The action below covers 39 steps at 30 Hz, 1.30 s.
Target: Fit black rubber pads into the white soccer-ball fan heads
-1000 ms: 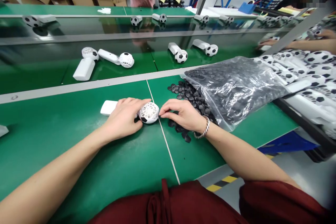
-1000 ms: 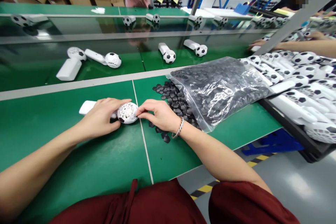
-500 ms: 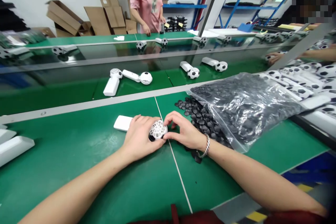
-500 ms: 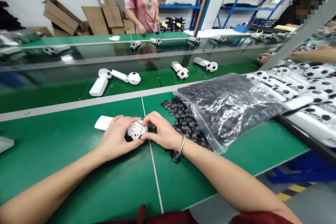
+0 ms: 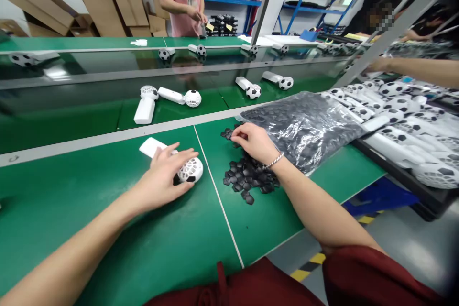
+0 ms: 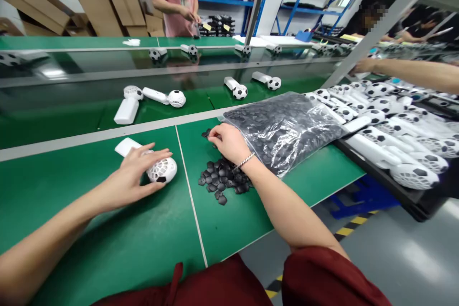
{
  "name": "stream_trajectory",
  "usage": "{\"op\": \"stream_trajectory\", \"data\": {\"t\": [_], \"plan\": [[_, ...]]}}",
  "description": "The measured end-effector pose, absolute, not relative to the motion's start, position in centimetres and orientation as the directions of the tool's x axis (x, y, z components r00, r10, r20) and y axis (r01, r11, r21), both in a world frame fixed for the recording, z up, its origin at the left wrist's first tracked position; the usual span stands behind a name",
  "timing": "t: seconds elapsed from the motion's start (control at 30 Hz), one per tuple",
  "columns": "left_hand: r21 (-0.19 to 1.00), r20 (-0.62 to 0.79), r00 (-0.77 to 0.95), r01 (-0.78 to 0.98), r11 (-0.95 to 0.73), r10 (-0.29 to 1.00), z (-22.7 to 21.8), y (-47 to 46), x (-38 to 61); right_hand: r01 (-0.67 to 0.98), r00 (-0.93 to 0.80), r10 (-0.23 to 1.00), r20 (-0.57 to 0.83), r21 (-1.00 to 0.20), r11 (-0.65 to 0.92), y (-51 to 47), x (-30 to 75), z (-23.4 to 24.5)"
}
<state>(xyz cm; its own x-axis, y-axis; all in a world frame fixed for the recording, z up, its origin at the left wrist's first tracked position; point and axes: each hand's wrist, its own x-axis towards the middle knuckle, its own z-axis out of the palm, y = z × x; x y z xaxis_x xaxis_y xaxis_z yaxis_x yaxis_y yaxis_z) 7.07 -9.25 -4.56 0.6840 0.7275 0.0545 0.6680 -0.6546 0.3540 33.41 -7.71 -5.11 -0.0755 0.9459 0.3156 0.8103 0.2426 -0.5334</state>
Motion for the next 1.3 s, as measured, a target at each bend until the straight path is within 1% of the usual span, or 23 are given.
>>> {"op": "stream_trajectory", "data": {"t": [0.07,0.13,0.17,0.27,0.33,0.43,0.5,0.53,0.63,0.67,0.7,0.77,0.83,0.93,1.0,1.13,1.2,1.3], "plan": [[0.326,0.063,0.591,0.750,-0.576,0.805,-4.8,-9.6,7.1,0.913,-0.125,0.961,0.245,-0.351,0.208,-7.6,33.9,-5.5],[0.342,0.096,0.529,0.778,-0.528,0.843,-5.2,-9.8,7.4,0.949,-0.158,0.973,0.168,-0.245,0.196,-7.5,34.0,-6.1],[0.370,0.106,0.524,0.768,-0.522,0.845,-5.5,-9.8,7.5,0.957,-0.158,0.977,0.144,-0.223,0.187,-7.5,33.9,-6.3],[0.475,0.096,0.574,0.692,-0.544,0.813,-5.8,-9.3,7.5,0.962,-0.147,0.983,0.112,-0.217,0.168,-7.2,34.1,-6.7],[0.539,0.054,0.632,0.633,-0.555,0.773,-5.6,-8.8,7.3,0.961,-0.143,0.986,0.086,-0.225,0.159,-6.9,34.5,-6.7],[0.595,0.010,0.694,0.574,-0.562,0.720,-5.2,-8.4,7.0,0.956,-0.151,0.986,0.065,-0.244,0.162,-6.8,34.8,-6.2],[0.614,0.005,0.716,0.549,-0.567,0.698,-5.0,-8.3,6.9,0.937,-0.176,0.981,0.080,-0.293,0.192,-7.2,34.4,-5.8],[0.621,0.006,0.724,0.538,-0.570,0.690,-5.0,-8.3,6.9,0.913,-0.197,0.976,0.092,-0.347,0.216,-7.6,34.0,-5.5],[0.635,0.026,0.748,0.500,-0.589,0.663,-5.1,-8.2,7.0,0.756,-0.334,0.934,0.129,-0.554,0.348,-9.1,32.0,-4.7],[0.638,0.036,0.754,0.488,-0.596,0.656,-5.1,-8.2,7.0,0.691,-0.404,0.902,0.150,-0.596,0.409,-9.6,31.3,-4.5],[0.641,0.045,0.759,0.477,-0.601,0.650,-5.2,-8.2,7.0,0.629,-0.470,0.864,0.179,-0.619,0.470,-10.1,30.6,-4.4],[0.648,0.059,0.764,0.461,-0.607,0.643,-5.2,-8.2,7.0,0.541,-0.551,0.797,0.247,-0.621,0.567,-10.7,29.6,-4.3],[0.655,0.068,0.769,0.446,-0.610,0.636,-5.3,-8.2,7.0,0.508,-0.539,0.790,0.294,-0.634,0.583,-11.1,29.1,-4.4],[0.657,0.081,0.771,0.435,-0.616,0.631,-5.4,-8.2,7.0,0.486,-0.463,0.834,0.300,-0.701,0.522,-11.3,29.0,-4.4],[0.655,0.084,0.772,0.433,-0.619,0.630,-5.4,-8.2,6.9,0.469,-0.463,0.830,0.310,-0.710,0.526,-11.3,29.0,-4.4],[0.659,0.078,0.796,0.411,-0.630,0.600,-5.2,-8.1,6.9,0.412,-0.597,0.717,0.359,-0.630,0.659,-11.1,28.7,-4.4],[0.666,0.073,0.799,0.406,-0.625,0.597,-5.1,-8.1,7.0,0.386,-0.660,0.665,0.351,-0.601,0.700,-10.8,28.3,-4.4],[0.681,0.072,0.779,0.419,-0.601,0.623,-5.0,-8.3,7.3,0.391,-0.707,0.633,0.315,-0.571,0.722,-10.5,27.6,-4.3]]}}
